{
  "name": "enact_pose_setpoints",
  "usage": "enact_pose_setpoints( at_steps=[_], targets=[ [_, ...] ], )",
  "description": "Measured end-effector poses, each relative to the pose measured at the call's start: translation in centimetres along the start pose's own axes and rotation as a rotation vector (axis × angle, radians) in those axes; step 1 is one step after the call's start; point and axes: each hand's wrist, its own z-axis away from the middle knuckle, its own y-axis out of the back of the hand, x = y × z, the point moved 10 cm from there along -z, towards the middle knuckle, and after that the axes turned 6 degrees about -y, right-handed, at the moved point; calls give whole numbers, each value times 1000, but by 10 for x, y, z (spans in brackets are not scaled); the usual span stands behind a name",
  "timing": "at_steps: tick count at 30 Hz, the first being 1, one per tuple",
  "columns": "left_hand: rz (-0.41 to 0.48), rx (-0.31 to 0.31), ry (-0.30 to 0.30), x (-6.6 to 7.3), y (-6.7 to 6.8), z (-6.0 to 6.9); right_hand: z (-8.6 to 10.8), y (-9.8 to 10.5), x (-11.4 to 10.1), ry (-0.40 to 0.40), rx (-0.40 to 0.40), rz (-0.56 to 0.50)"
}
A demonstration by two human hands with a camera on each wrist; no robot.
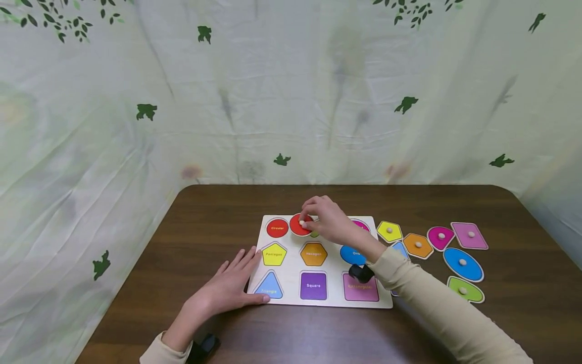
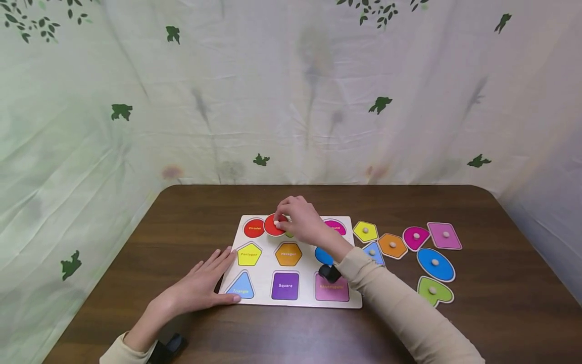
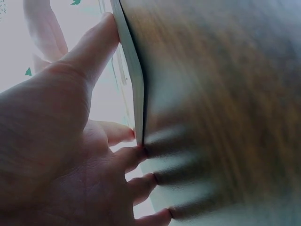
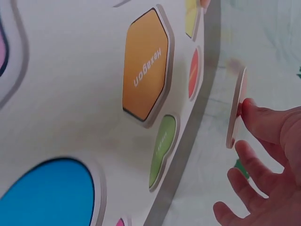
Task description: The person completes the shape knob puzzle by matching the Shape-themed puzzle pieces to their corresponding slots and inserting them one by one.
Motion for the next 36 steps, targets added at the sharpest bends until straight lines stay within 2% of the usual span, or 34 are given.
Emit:
enact_pose_setpoints(
  at_steps=[6,13,19,26,36],
  targets=[
    [-3,12,-21,2,1,1,-8,-10,-8,25,9,10],
    [-2,18,-28,2,2,0,-16,-17,-18,66,37,73],
    [3,16,-19,2,2,1,-24,-25,-19,64,27,91],
    [0,21,-20,2,2,0,-34,-29,-22,84,57,151],
    [-3,30,-43,6,5,3,-41,-50,-20,34,-24,191]
  ],
)
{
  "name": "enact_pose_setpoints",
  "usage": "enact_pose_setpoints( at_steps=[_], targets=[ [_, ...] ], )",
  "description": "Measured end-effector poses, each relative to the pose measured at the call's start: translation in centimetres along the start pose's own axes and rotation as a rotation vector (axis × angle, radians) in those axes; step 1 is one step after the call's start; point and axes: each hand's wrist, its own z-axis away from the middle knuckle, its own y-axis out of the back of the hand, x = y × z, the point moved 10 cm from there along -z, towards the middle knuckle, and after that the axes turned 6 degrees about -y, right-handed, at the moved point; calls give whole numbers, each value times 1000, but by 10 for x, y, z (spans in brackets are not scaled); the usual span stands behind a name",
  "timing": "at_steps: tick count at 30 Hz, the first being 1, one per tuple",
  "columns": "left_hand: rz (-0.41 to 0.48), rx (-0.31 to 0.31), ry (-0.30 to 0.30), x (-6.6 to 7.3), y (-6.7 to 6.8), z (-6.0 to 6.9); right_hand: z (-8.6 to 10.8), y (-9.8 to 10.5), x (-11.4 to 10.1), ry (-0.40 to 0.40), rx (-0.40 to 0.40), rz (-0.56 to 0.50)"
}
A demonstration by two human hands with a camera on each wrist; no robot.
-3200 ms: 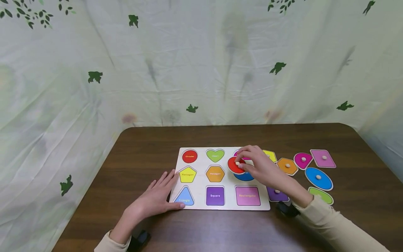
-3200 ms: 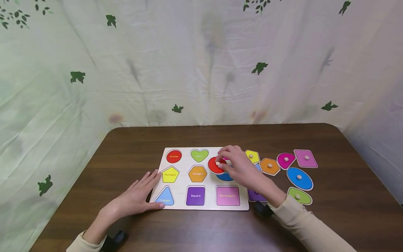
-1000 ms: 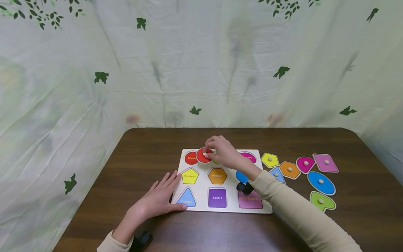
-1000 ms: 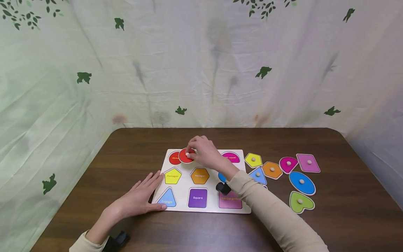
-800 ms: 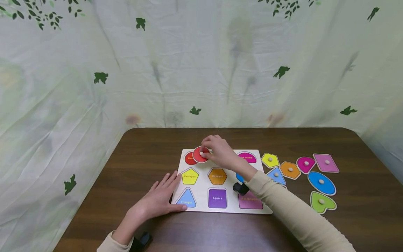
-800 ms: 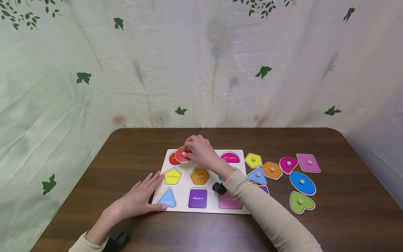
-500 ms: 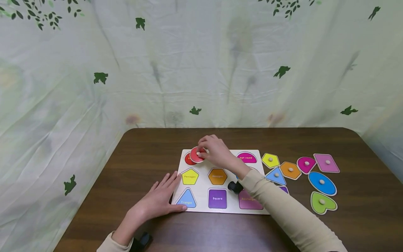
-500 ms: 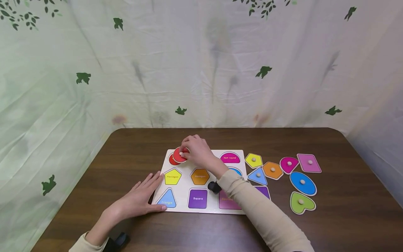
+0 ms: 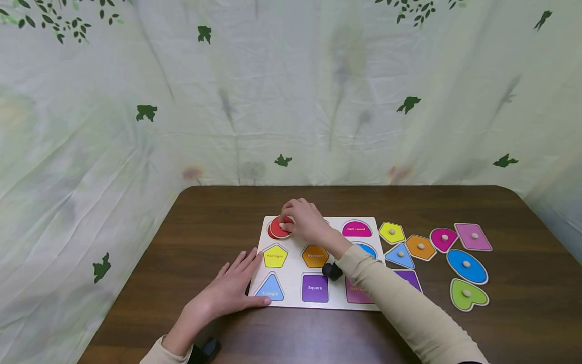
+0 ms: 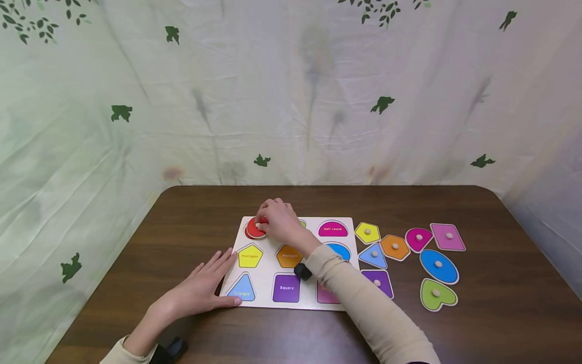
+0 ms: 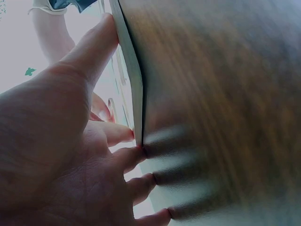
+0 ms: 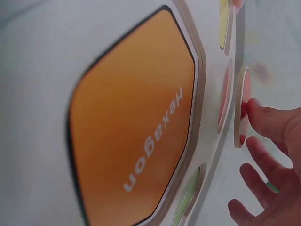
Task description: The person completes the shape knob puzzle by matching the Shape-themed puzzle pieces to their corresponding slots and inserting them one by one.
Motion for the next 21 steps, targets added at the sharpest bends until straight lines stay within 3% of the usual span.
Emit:
enact_pose_setpoints(
  at_steps=[21],
  targets=[
    [12,-13,32,-3,-3,-1,-14,-19,1,-76,-71,-60]
  ],
)
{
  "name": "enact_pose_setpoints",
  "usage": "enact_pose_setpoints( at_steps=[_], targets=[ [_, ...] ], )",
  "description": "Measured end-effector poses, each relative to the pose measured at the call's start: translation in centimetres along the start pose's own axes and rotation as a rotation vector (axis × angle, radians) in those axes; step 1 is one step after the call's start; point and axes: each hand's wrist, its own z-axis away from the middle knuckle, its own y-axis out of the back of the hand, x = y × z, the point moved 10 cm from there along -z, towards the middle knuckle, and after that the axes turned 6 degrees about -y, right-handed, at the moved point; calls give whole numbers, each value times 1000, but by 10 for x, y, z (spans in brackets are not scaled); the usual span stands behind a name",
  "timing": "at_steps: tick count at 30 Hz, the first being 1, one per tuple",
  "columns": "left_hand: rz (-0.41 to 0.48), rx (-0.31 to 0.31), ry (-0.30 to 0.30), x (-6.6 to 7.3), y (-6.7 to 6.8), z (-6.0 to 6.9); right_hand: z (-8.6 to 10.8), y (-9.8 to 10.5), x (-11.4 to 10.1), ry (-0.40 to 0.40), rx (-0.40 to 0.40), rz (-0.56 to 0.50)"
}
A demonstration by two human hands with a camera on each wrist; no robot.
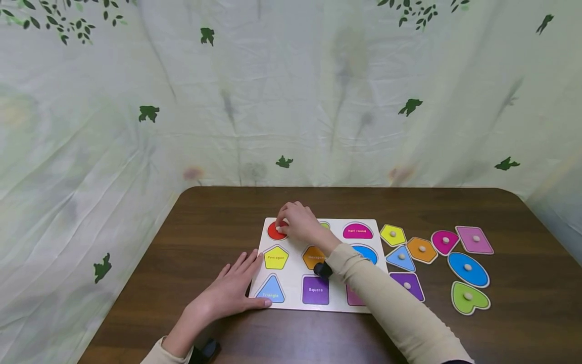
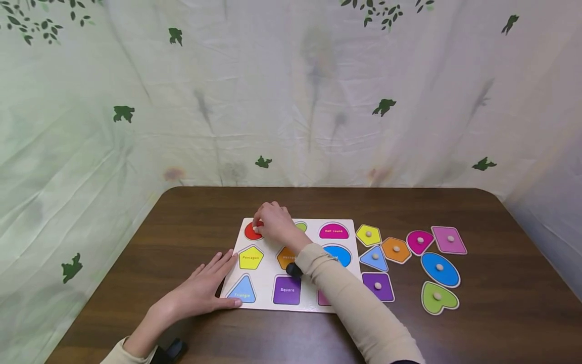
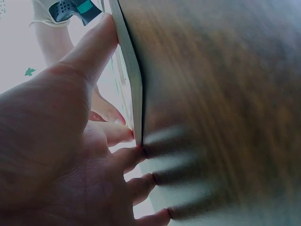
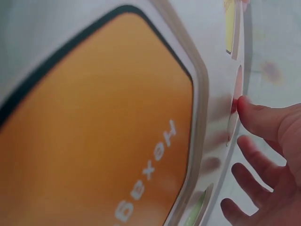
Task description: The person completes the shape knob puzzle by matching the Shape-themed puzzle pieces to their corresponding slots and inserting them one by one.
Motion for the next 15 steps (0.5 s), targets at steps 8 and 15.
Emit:
enact_pose_setpoints(
  at_steps=[8,15],
  targets=[
    [-5,-2,4,0,-1,0,1,0,0,-17,-14,6],
    [-2,-10,11,-1,-2,-1,5,5,-1,-9,-12,-21]
  ],
)
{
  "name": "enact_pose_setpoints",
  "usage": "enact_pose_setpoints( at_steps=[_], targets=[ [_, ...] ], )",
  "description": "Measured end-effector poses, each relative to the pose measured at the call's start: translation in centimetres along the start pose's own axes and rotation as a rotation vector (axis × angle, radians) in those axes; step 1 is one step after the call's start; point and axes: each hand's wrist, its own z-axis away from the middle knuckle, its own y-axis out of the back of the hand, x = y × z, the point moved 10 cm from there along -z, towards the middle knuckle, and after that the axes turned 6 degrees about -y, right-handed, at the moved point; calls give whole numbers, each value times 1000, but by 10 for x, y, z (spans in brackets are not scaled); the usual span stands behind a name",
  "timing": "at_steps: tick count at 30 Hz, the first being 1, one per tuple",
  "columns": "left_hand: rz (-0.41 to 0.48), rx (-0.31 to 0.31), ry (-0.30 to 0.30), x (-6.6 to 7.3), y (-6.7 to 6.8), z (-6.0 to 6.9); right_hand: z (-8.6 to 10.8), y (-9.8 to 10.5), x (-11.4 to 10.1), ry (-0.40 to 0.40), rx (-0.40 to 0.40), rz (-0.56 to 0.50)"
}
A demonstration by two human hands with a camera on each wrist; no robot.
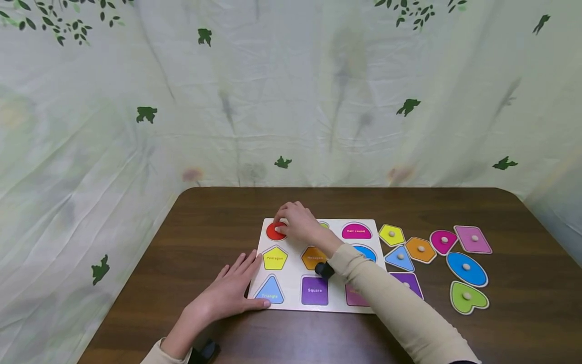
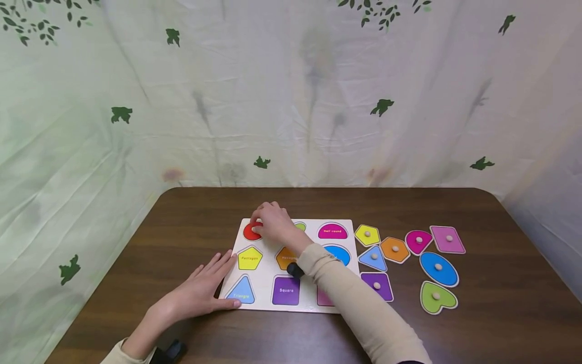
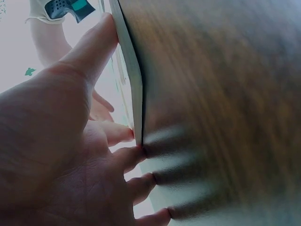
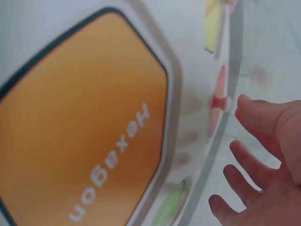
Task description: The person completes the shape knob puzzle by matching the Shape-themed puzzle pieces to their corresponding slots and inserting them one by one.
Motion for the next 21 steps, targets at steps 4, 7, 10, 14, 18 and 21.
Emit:
enact_pose_setpoints(
  at_steps=[4,7,10,14,18,21],
  targets=[
    [-2,-3,7,-1,-1,0,5,5,-4,29,6,-19],
    [-6,-3,9,-1,0,0,10,10,-8,53,17,-25],
    [-10,-1,5,0,0,0,16,16,-13,76,27,-29],
    [-9,-1,-1,1,0,1,24,21,-18,97,35,-34],
    [-5,-4,6,0,0,1,31,28,-26,125,44,-28],
    [-3,-6,10,-1,0,0,37,33,-31,153,55,-16]
  ],
)
